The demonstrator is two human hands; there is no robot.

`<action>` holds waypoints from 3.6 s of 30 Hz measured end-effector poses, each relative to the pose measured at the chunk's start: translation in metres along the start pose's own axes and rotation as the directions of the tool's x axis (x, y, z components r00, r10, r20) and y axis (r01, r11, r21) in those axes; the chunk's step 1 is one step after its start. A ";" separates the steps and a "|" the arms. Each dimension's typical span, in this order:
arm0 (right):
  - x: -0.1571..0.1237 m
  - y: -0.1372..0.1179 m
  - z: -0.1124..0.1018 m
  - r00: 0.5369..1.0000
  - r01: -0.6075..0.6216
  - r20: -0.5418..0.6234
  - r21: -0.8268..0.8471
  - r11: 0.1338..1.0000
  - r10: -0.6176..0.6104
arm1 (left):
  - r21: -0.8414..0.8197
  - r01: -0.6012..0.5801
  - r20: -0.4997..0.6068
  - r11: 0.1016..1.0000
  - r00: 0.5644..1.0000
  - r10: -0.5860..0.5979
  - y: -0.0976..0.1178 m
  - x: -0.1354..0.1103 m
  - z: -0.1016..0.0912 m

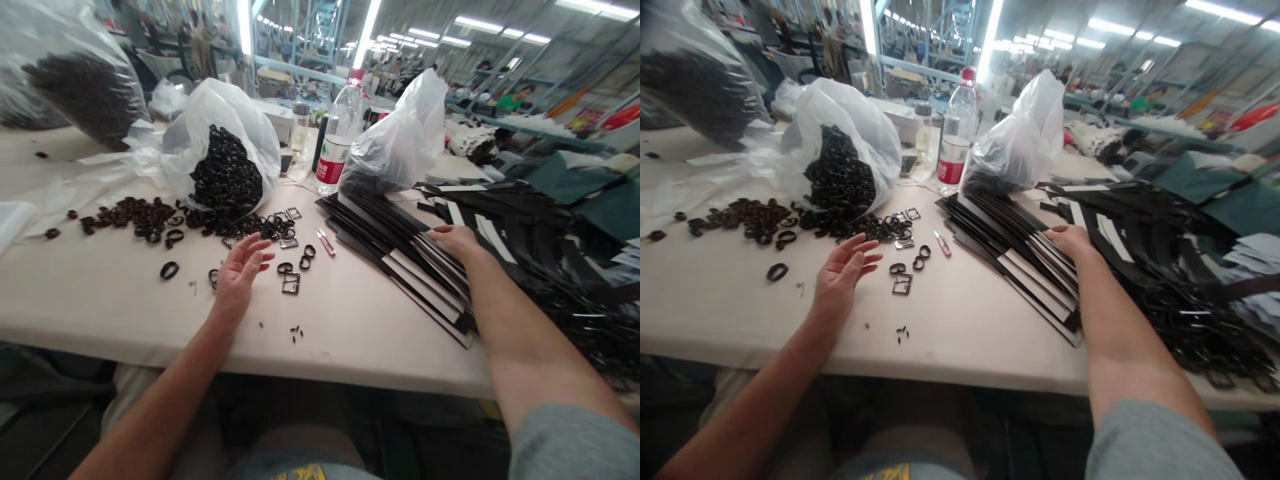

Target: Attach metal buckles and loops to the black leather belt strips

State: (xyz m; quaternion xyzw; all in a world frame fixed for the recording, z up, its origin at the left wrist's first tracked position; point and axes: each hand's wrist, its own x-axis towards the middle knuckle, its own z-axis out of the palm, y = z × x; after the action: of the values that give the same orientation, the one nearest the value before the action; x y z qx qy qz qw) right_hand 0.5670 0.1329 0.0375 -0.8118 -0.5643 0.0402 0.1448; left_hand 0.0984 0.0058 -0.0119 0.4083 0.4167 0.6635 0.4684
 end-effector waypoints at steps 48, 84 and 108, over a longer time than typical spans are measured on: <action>-0.199 -0.194 0.072 0.584 0.793 -0.285 0.400 0.460 -0.760 | -0.226 0.612 0.135 0.758 0.790 -0.598 0.002 -0.011 0.027; -0.164 -0.165 0.069 0.616 0.778 -0.232 0.032 0.627 -0.753 | 0.366 -0.147 0.656 0.919 0.741 -0.142 0.048 -0.031 0.022; -0.168 -0.166 0.069 0.660 0.732 -0.379 0.130 0.669 -0.649 | 0.044 0.313 0.085 0.949 0.945 -0.315 -0.002 0.022 0.050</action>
State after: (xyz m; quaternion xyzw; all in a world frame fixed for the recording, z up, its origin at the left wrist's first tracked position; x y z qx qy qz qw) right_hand 0.3405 0.0436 0.0015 -0.5011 -0.7919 -0.0657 0.3428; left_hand 0.1401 0.0359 0.0058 0.3735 0.4643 0.5548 0.5806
